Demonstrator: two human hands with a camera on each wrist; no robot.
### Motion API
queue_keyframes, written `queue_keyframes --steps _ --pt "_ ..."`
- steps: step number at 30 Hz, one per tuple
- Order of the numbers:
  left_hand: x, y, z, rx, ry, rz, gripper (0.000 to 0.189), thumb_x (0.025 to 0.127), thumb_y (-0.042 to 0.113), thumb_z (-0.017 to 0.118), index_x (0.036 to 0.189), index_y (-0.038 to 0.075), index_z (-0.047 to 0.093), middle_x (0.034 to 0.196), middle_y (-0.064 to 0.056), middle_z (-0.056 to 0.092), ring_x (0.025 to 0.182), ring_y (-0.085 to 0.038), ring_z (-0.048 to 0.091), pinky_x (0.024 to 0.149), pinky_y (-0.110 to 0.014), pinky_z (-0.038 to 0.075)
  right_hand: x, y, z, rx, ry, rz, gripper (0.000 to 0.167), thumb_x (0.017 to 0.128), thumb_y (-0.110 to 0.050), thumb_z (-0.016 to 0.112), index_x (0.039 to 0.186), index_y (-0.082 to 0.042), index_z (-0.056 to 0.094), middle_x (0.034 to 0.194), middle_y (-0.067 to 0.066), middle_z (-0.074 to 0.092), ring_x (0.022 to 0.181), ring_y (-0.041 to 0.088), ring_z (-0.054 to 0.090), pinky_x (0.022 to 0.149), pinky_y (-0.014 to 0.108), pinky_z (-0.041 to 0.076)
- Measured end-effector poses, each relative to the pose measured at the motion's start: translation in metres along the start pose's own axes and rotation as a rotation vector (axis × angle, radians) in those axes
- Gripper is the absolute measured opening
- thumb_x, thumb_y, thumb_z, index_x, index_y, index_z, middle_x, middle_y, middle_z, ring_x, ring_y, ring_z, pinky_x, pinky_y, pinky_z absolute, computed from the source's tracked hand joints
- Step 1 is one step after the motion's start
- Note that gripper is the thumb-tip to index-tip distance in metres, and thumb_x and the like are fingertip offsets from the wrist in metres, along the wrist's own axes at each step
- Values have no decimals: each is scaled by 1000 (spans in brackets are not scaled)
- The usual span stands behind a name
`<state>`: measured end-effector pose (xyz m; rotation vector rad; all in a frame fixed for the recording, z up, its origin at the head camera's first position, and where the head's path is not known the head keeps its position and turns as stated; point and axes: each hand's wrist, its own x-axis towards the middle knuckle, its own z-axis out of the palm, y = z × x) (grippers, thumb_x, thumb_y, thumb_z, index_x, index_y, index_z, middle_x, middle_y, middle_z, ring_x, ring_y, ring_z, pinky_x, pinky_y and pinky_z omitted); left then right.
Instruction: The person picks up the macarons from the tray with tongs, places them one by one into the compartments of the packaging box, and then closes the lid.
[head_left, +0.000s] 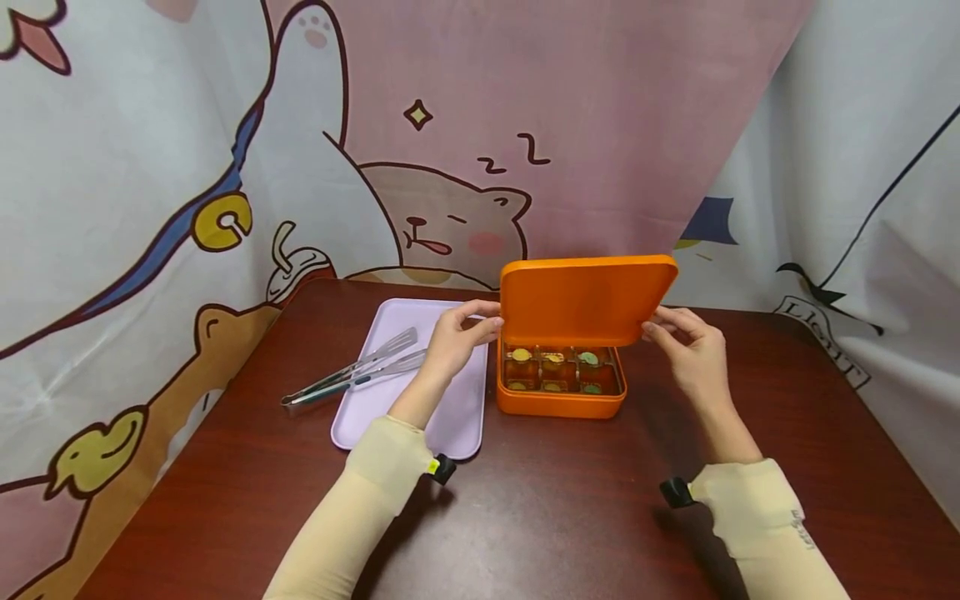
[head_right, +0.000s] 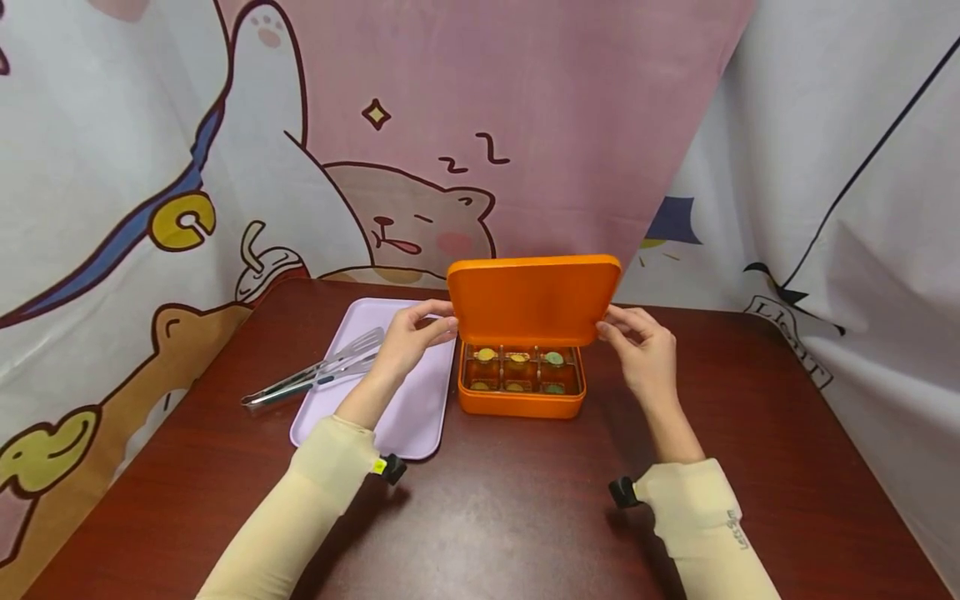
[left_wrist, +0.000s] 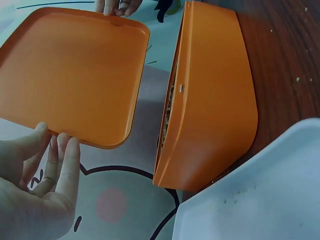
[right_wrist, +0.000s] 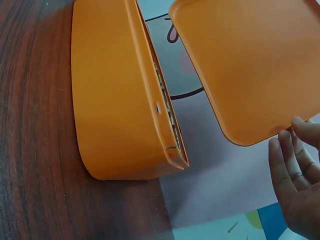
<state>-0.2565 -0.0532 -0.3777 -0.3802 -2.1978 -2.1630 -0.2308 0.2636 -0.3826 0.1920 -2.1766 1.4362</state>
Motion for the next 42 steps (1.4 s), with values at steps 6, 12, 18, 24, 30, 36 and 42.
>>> queue_keyframes --steps 6,12,18,24,30,36,42 --pt "-2 0 -4 123 42 51 24 90 3 69 114 -3 72 110 -23 71 85 -12 70 83 -27 58 -3 -2 3 14 13 9 22 92 -3 67 111 10 70 86 -26 65 75 -11 66 75 6 50" --pt "-2 -2 -8 293 83 112 23 89 8 73 111 4 75 108 -16 74 95 -28 73 84 -30 54 -6 -3 2 103 -54 -52 21 98 -7 60 110 7 71 92 -23 72 85 -6 70 80 9 52" --pt "-2 -6 -10 357 96 170 23 90 5 71 113 3 75 111 -15 74 99 -32 72 89 -44 56 -8 -4 -2 524 -240 19 30 107 -19 43 116 -11 70 111 -7 74 102 7 72 87 23 55" --pt "-1 -11 -9 355 119 103 25 88 4 72 113 4 75 116 -14 73 97 -29 74 83 -33 58 -8 -11 -3 477 -364 207 60 107 -40 36 140 8 49 119 -14 69 105 0 68 88 18 53" --pt "-2 -12 -4 260 102 13 28 92 0 63 118 2 73 125 -18 69 98 -32 74 81 -30 59 -8 -18 0 125 -437 380 68 103 -48 45 151 0 39 150 20 49 101 -13 60 83 11 52" --pt "3 -19 2 421 66 18 35 90 10 69 124 3 69 132 -19 65 103 -31 73 86 -36 58 -4 -9 9 -21 -403 378 59 102 -36 54 152 -7 40 154 20 44 113 5 62 80 6 48" --pt "5 -32 13 462 -2 16 42 87 1 70 128 -7 63 134 -26 58 112 -37 68 92 -37 56 -4 10 20 -126 -376 372 55 104 -28 52 153 -7 38 154 20 43 137 35 48 85 8 46"
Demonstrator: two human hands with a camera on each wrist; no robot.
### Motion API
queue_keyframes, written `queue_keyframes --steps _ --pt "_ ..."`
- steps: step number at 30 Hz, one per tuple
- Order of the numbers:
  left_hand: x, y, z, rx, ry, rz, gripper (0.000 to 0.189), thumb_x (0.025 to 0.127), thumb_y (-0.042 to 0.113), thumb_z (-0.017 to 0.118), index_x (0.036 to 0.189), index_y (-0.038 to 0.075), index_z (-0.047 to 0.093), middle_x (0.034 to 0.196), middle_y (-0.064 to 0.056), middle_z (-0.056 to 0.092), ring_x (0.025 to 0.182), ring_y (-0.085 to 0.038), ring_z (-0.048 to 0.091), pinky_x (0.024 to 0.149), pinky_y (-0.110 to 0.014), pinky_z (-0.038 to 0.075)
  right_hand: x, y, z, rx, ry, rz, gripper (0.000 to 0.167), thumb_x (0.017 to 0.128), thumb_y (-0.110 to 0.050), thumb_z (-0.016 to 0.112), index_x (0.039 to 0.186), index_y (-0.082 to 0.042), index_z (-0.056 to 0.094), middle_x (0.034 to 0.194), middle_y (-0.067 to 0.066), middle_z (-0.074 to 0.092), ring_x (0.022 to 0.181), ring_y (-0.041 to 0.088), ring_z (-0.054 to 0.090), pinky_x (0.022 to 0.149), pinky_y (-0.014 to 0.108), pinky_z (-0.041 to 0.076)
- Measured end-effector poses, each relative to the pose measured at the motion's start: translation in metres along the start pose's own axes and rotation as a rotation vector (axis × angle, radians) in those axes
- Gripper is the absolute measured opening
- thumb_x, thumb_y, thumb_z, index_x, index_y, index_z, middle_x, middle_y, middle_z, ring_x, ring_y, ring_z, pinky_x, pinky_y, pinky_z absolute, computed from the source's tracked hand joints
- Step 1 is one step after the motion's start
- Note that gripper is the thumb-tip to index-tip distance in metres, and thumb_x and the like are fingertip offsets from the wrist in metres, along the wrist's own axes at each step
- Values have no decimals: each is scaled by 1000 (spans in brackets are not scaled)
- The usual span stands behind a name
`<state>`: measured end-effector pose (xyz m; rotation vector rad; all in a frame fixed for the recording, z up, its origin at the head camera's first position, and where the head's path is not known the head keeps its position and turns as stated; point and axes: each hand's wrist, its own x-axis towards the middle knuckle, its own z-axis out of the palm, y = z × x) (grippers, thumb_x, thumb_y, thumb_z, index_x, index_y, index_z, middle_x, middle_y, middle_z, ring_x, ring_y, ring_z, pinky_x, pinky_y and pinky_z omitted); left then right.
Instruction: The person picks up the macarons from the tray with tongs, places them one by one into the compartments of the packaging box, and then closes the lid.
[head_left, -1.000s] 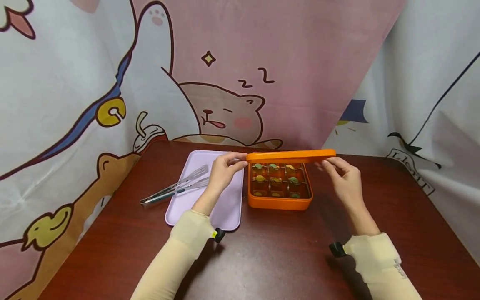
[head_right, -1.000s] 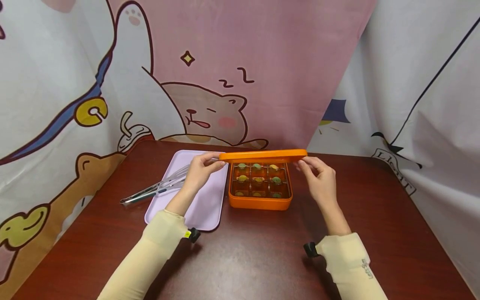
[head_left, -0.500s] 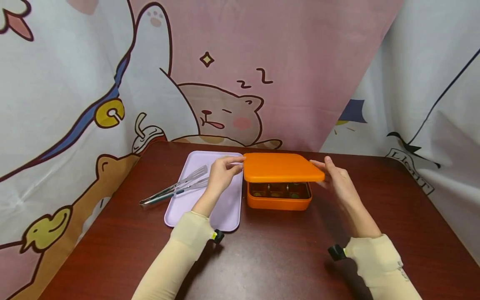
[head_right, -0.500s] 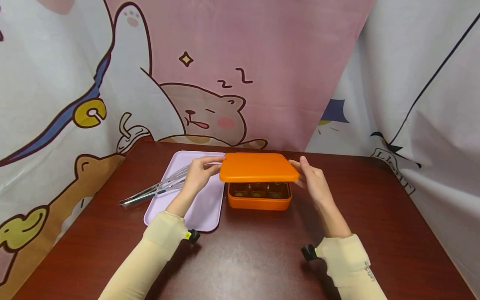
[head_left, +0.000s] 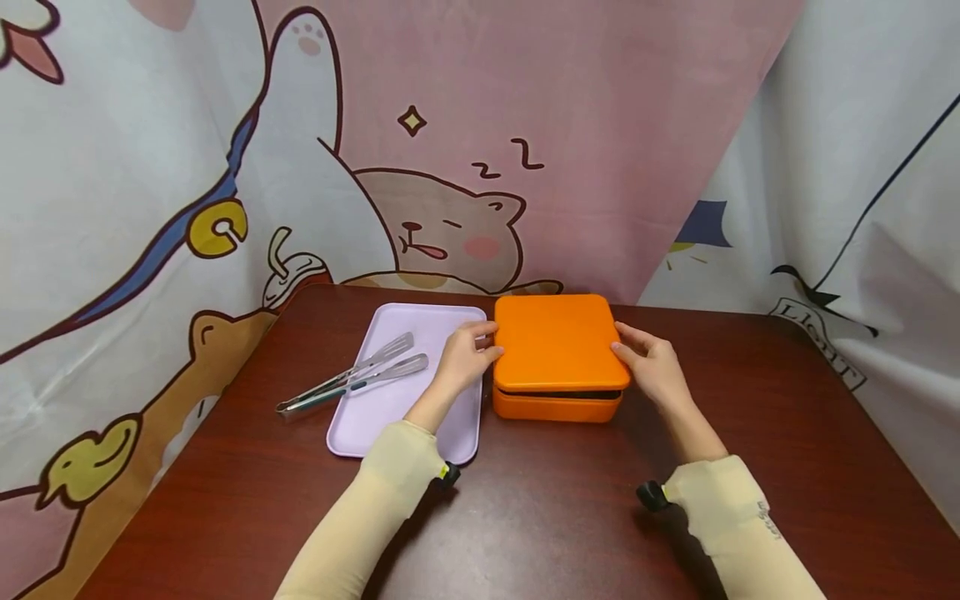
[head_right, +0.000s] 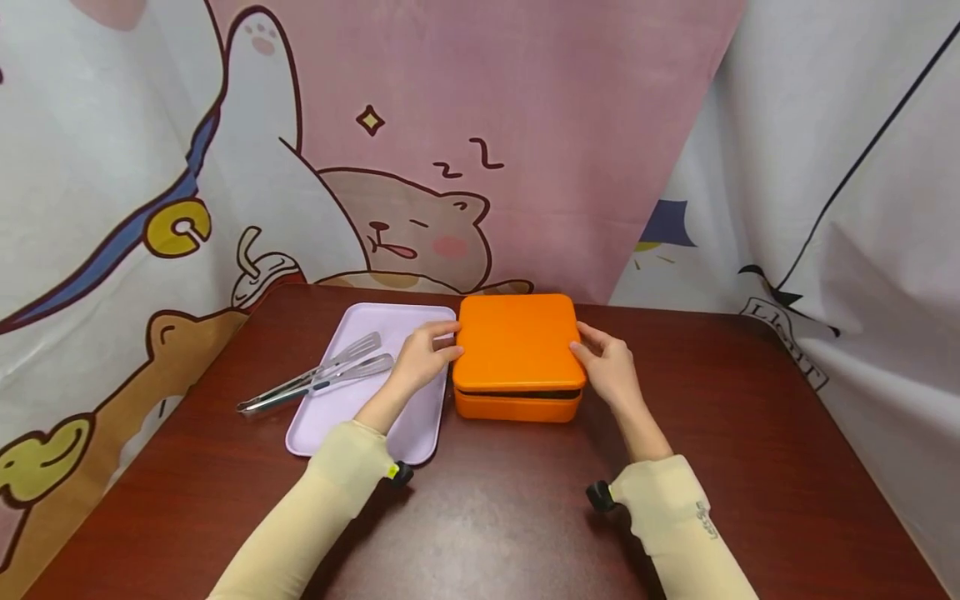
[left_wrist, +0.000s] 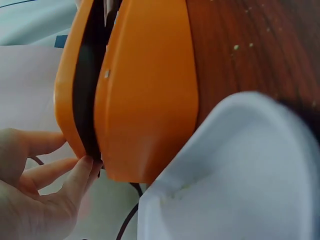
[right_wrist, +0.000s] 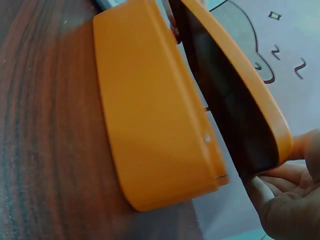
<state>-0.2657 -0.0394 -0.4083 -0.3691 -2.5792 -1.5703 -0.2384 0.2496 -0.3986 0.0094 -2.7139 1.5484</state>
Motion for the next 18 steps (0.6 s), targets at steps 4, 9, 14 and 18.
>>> queue_keyframes --steps 4,9,14,18 --pt "1 -1 5 21 5 8 43 87 0 70 128 -8 62 134 -26 59 114 -36 67 94 -37 55 4 8 7 -50 11 12 53 104 -22 51 153 -6 38 154 23 42 140 37 44 106 38 46" --pt "2 -4 7 38 7 -3 45 87 0 70 130 -8 60 137 -24 58 119 -34 65 96 -35 54 6 13 16 -81 25 -9 53 104 -18 52 152 -2 37 153 25 42 141 40 43 111 52 39" --pt "-1 -6 6 52 -5 -10 45 88 2 71 131 -9 60 138 -25 58 122 -33 63 97 -34 53 6 15 19 -125 14 -31 54 104 -17 52 153 -1 35 154 27 39 142 42 40 113 53 36" --pt "-4 -8 6 107 -13 16 44 88 4 71 129 -8 62 136 -24 60 122 -34 63 100 -38 52 4 15 18 -162 -8 -24 55 104 -18 51 154 -2 33 156 26 36 144 44 34 115 58 30"
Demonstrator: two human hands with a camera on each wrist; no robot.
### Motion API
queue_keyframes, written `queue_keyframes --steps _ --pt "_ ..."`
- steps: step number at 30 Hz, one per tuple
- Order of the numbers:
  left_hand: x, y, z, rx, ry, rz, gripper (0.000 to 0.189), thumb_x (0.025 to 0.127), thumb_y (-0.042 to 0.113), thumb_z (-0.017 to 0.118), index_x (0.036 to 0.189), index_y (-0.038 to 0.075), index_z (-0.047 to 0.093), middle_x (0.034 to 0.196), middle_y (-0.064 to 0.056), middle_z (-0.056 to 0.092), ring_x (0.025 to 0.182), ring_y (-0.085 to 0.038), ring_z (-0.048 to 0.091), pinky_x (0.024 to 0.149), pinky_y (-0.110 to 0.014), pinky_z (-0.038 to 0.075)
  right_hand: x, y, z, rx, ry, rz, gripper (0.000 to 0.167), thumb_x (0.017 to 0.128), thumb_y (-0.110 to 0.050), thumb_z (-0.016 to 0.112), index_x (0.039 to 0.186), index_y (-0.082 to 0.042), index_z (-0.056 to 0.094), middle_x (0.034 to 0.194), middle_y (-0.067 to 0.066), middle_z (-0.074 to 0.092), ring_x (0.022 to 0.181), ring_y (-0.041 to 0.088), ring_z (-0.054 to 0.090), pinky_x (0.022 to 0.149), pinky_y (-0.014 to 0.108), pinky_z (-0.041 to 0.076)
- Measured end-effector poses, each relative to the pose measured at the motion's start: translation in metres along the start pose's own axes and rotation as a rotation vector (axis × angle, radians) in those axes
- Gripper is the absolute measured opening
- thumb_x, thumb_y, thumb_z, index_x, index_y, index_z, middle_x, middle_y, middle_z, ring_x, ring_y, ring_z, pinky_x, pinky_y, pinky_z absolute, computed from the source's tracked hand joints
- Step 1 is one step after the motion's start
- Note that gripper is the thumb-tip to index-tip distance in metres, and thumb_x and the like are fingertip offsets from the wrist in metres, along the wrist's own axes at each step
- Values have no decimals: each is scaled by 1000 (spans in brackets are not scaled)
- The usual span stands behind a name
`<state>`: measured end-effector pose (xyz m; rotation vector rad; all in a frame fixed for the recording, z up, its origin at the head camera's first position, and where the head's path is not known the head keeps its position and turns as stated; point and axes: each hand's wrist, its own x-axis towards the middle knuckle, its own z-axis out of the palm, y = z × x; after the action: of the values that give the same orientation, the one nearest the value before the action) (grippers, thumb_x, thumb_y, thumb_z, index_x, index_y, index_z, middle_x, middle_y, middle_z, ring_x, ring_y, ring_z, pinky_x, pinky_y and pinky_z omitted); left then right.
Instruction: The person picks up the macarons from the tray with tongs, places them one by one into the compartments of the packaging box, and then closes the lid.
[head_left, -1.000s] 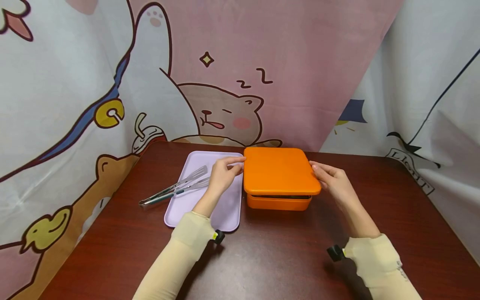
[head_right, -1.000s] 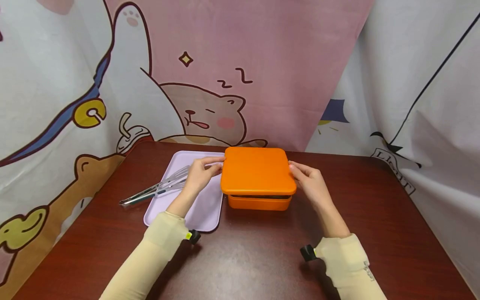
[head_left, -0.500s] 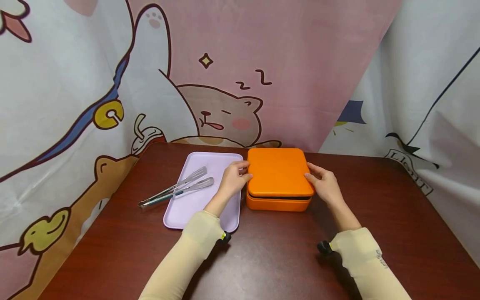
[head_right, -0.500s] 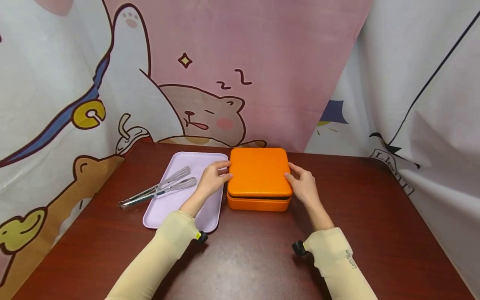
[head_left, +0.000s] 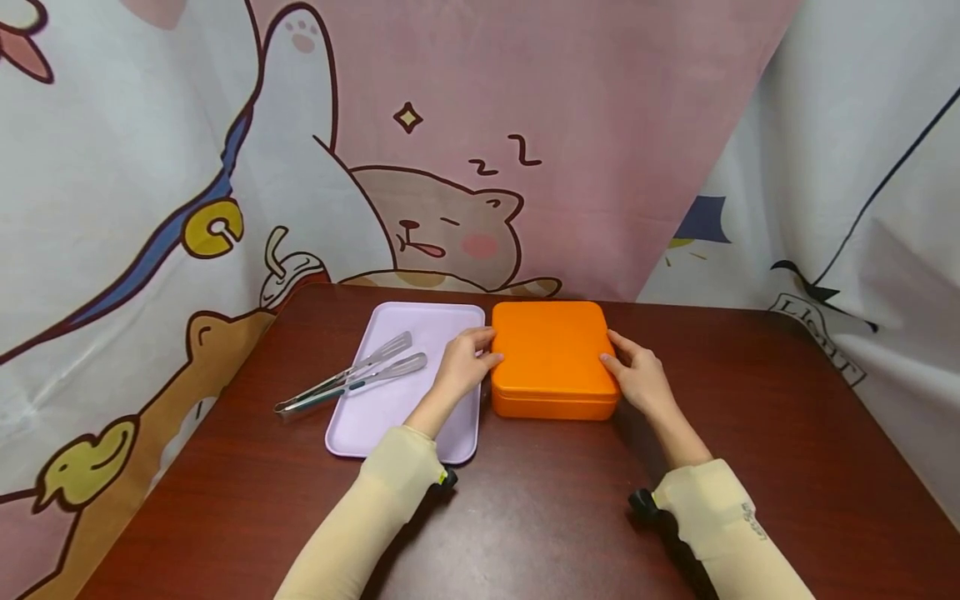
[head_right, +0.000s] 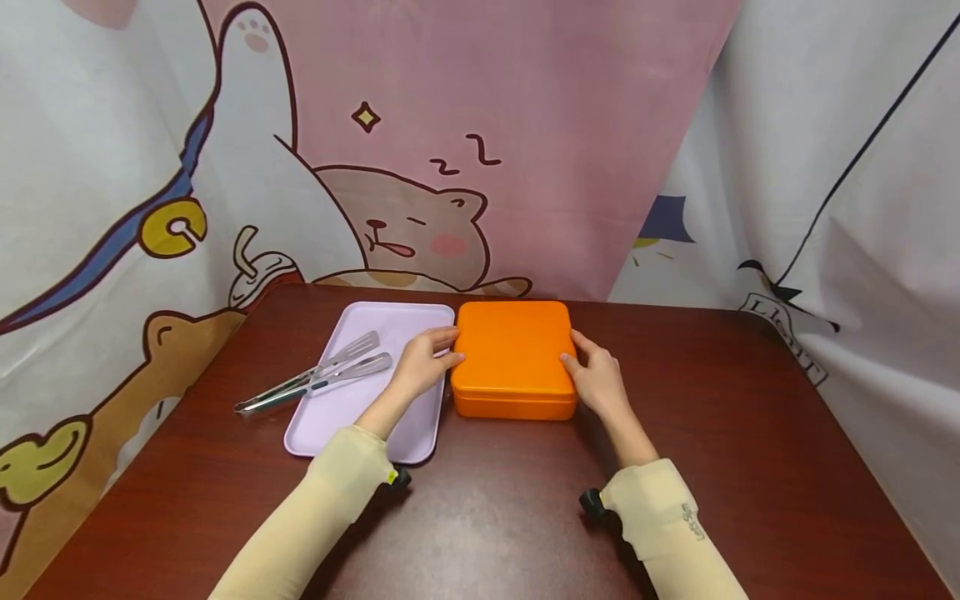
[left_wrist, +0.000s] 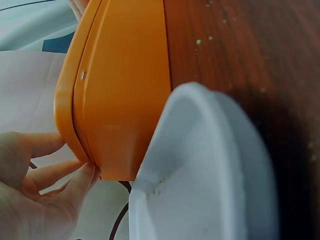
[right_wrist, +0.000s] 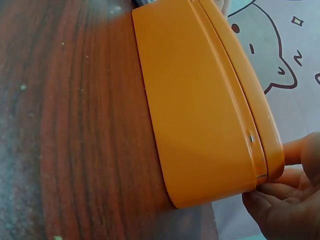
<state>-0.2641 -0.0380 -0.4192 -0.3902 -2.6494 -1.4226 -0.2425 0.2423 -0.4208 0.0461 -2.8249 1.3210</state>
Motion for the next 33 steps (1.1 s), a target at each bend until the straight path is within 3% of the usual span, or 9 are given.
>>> queue_keyframes --steps 5,14,33 --pt "-3 -3 0 54 6 33 43 88 7 72 128 -7 63 136 -20 61 127 -34 59 107 -41 46 -2 2 2 -33 0 -12 56 105 -20 50 154 -3 32 156 26 35 144 46 33 116 60 28" --pt "-4 -7 0 52 3 43 44 88 7 73 128 -8 62 139 -18 60 131 -33 55 106 -40 47 -1 5 6 -73 -7 -54 57 106 -24 48 155 -3 29 156 28 34 143 47 34 115 61 28" --pt "-2 -9 3 53 -17 49 45 90 8 72 130 -7 61 140 -17 59 131 -32 55 104 -39 48 -4 9 9 -87 -19 -24 58 106 -24 46 157 -4 24 158 27 31 144 47 33 116 60 27"
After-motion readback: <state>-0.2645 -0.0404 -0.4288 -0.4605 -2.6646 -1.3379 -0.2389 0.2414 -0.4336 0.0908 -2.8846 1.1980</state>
